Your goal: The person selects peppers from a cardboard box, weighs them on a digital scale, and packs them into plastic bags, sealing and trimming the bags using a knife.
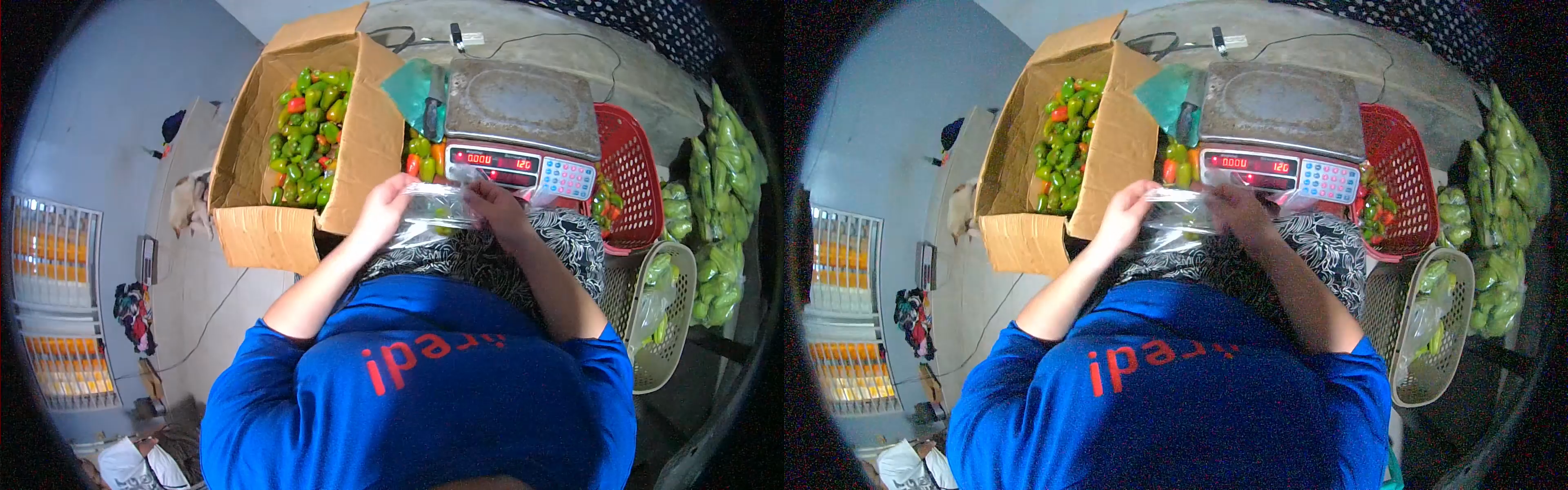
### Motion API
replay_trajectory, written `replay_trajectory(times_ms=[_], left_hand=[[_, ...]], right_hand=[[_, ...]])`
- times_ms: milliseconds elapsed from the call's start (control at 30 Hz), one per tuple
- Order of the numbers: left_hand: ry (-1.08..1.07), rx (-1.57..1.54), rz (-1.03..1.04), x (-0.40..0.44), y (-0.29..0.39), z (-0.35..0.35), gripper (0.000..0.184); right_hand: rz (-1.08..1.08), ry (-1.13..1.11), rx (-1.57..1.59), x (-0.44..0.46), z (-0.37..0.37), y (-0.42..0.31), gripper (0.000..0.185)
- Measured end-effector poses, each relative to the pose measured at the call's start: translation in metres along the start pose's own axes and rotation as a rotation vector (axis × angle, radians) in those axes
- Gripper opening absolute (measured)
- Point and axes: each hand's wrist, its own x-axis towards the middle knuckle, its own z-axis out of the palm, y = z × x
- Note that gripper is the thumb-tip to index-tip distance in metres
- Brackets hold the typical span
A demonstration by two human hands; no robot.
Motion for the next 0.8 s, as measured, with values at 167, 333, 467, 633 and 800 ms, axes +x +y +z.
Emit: replay_trajectory(times_ms=[167, 333, 467, 633, 800], left_hand=[[0.039, 0.543, 0.314, -0.026, 0.03, 0.019, 0.022], [0.066, -0.014, 0.096, 0.005, -0.037, 0.008, 0.022], [-0.038, -0.942, -0.326, -0.006, 0.012, 0.003, 0.02], [-0.282, -1.006, -0.333, -0.007, -0.015, 0.006, 0.022], [-0.27, -0.189, -0.085, 0.002, -0.054, 0.017, 0.026]], right_hand=[[-0.196, 0.139, -0.196, -0.024, 0.015, -0.01, 0.014], [-0.223, 0.145, -0.312, -0.023, 0.016, -0.011, 0.024], [-0.255, 0.075, -0.677, -0.015, 0.009, 0.005, 0.034], [0.153, 0.104, 0.127, 0.0, -0.005, 0.008, 0.024], [0.138, -0.053, 0.667, -0.005, 0.0, 0.009, 0.026]])
